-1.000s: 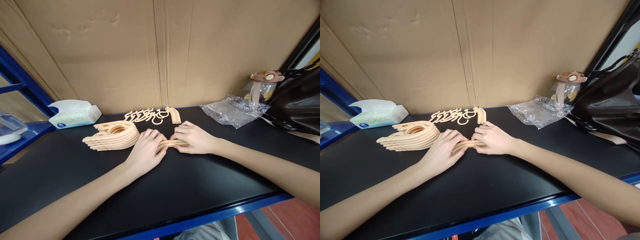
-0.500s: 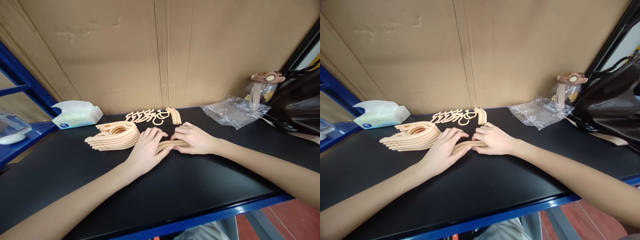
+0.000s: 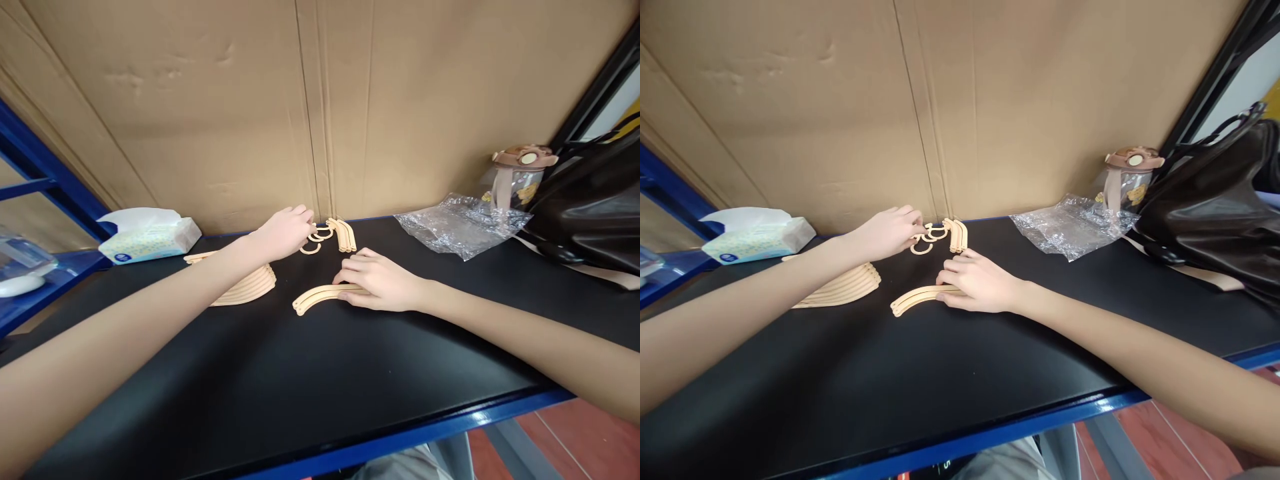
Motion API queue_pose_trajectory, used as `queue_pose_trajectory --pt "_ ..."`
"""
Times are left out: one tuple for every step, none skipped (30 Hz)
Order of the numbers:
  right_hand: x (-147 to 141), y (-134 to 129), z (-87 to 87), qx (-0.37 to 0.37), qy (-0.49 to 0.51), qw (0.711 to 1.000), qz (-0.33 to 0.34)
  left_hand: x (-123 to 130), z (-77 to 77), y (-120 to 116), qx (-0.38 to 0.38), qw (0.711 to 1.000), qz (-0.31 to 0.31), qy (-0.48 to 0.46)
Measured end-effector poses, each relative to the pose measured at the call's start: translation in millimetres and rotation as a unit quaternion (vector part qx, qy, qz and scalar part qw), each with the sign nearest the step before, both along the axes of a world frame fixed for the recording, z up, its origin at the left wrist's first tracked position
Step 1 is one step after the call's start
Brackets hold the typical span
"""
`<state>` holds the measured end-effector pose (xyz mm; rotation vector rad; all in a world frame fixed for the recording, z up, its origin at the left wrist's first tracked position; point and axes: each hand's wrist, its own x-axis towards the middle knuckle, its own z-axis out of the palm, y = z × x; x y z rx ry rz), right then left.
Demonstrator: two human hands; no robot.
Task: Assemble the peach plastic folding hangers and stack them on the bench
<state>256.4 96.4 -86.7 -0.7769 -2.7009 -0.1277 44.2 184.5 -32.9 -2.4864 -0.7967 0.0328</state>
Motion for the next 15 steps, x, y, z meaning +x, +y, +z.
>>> queue_pose_trajectory --pt "0.3 0.2 0.0 0.001 0.000 1.000 0.000 1.7 -1.9 8.3 -0.005 1.000 -0.002 0.007" --pt "0.6 0.5 -0.1 0.002 -0.001 1.000 0.001 3.5 -4.0 15.3 -0.010 1.000 -0.005 0.014" --pt "0.8 0.8 -0.3 0.004 -0.002 1.000 0.000 5.5 -6.1 21.1 -0.014 1.000 -0.006 0.021" --pt "1.0 1.1 -0.5 0.007 -0.003 1.000 0.000 7.4 -8.0 25.6 -0.017 0.999 -0.008 0.026" --pt "1.1 1.3 -0.7 0.009 -0.004 1.000 -0.001 9.3 -9.5 29.2 -0.020 0.999 -0.009 0.031" --pt "1.3 1.5 -0.9 0.011 -0.006 1.000 -0.003 11.1 -10.6 31.8 -0.022 0.999 -0.011 0.035" --pt "1.5 1.6 -1.3 0.011 -0.007 1.000 -0.004 12.8 -11.3 33.7 -0.024 0.999 -0.012 0.037" --pt "1.7 1.7 -1.6 0.011 -0.008 1.000 -0.005 14.3 -11.5 35.0 -0.027 0.999 -0.013 0.039" --pt "2.0 1.9 -2.0 0.011 -0.008 1.000 -0.007 15.9 -11.1 35.6 -0.030 0.999 -0.014 0.040" --pt "2.4 2.1 -2.4 0.010 -0.008 1.000 -0.006 17.4 -10.2 35.6 -0.034 0.998 -0.015 0.042" --pt "2.8 2.4 -2.9 0.010 -0.008 1.000 -0.006 18.8 -8.9 35.2 -0.039 0.998 -0.015 0.043" --pt "3.2 2.7 -3.3 0.012 -0.006 1.000 -0.005 20.3 -6.9 34.2 -0.045 0.998 -0.015 0.045" --pt "3.5 2.9 -3.6 0.013 -0.004 1.000 -0.003 21.5 -4.5 32.8 -0.052 0.997 -0.014 0.047" --pt "3.7 3.1 -3.8 0.014 -0.003 1.000 -0.001 22.6 -1.6 31.0 -0.059 0.997 -0.011 0.049" --pt "3.8 3.2 -3.9 0.014 -0.001 1.000 0.000 23.3 1.7 28.8 -0.066 0.997 -0.006 0.050"
